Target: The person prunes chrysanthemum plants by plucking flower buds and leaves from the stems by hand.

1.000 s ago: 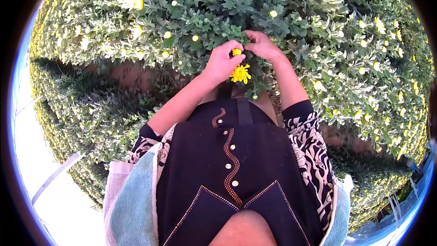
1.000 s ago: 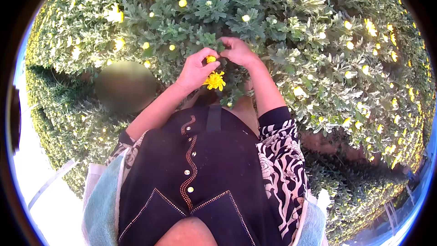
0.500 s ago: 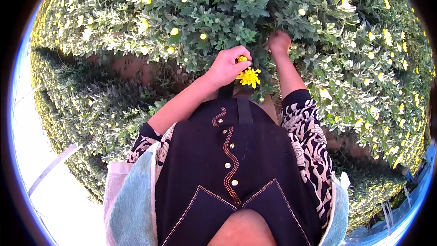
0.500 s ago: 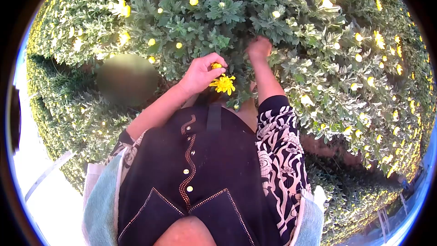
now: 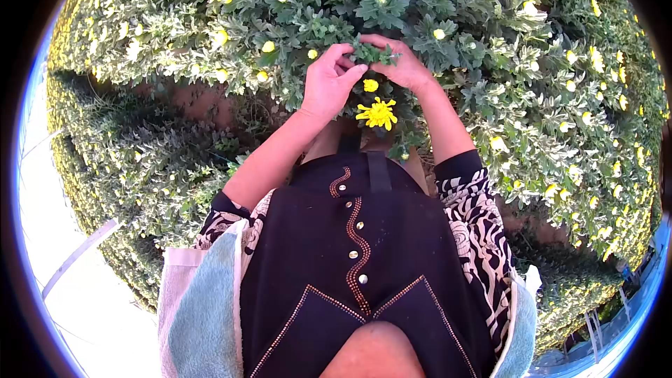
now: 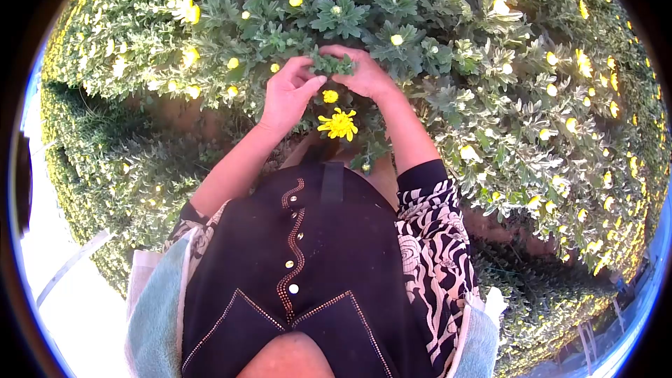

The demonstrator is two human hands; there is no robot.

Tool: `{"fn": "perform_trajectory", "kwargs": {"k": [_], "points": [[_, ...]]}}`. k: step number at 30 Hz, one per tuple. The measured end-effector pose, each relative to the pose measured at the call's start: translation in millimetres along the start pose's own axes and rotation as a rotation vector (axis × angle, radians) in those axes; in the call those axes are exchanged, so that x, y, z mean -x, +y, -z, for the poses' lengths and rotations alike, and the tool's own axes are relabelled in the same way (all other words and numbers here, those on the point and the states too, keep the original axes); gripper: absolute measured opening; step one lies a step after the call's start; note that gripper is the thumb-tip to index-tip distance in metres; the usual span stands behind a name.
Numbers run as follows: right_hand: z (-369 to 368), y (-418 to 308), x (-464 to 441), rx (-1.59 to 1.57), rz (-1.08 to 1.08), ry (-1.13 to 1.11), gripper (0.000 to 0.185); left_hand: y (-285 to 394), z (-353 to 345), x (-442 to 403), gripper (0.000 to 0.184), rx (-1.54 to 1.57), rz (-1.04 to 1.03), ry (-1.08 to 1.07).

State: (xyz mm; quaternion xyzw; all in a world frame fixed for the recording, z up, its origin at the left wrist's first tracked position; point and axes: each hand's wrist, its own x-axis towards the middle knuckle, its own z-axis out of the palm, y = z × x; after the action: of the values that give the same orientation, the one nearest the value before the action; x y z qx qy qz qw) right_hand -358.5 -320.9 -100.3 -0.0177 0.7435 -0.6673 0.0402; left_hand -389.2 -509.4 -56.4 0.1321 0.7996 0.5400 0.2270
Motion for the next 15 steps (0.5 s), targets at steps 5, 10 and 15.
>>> {"fn": "perform_trajectory", "kwargs": {"k": [5, 10, 15], "points": [[-2.8, 20.9, 7.5, -0.181, -0.143, -0.025, 0.033, -11.0, -6.1, -5.7, 0.005, 0.043, 0.022, 0.039], [2.3, 51.5, 9.5, -0.412, -0.598, 0.388, 0.026, -15.6, -7.9, 5.4, 0.006, -0.01, -0.086, 0.082], [13.5, 112.1, -0.6, 0.407, -0.731, 0.567, 0.026, -7.6, -15.9, 10.9, 0.006, -0.05, -0.163, 0.086]]}}
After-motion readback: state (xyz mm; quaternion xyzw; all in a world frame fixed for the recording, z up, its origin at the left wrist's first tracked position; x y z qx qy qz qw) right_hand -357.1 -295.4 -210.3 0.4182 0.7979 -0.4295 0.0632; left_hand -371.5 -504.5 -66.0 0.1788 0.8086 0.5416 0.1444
